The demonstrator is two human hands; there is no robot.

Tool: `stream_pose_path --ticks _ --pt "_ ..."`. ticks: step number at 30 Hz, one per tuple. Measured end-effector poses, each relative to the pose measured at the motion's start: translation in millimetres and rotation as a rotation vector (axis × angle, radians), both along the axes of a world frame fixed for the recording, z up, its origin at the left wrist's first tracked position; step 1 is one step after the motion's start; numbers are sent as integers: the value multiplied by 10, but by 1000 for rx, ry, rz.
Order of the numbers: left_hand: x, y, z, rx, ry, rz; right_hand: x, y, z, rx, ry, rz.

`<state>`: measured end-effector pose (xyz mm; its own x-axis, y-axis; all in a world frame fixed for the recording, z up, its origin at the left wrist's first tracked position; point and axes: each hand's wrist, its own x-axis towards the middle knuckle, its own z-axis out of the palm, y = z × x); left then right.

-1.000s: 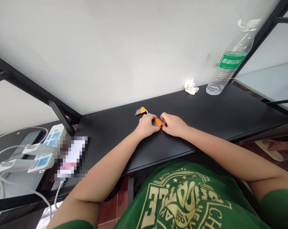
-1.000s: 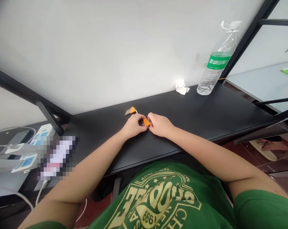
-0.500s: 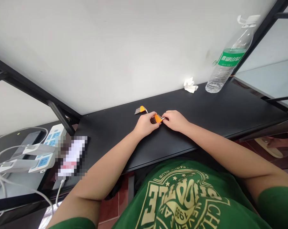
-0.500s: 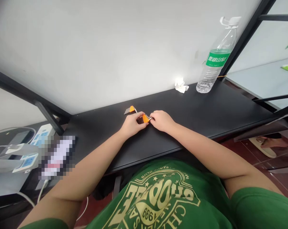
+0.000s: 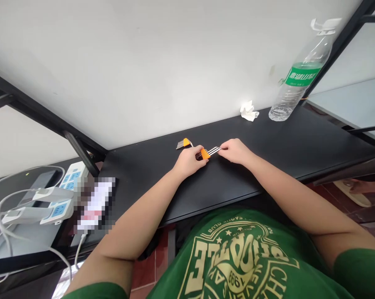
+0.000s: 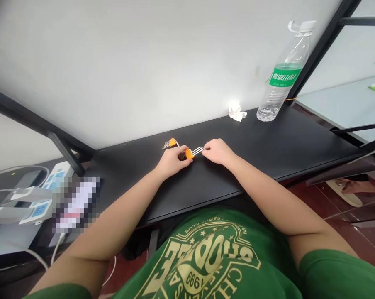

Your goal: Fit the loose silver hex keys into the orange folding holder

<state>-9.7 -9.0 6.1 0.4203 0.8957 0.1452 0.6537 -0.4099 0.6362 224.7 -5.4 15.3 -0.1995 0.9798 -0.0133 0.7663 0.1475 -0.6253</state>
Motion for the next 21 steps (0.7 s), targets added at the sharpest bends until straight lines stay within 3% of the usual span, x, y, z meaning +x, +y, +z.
stream_pose_path --ticks 8,15,21 --pt "-60 43 15 -33 32 4 106 96 -13 63 -111 -50" --pt "-80 55 -12 -23 48 51 316 232 -26 -53 -355 -67" --pt "-62 36 -14 1 51 45 350 211 -22 -56 -399 -58"
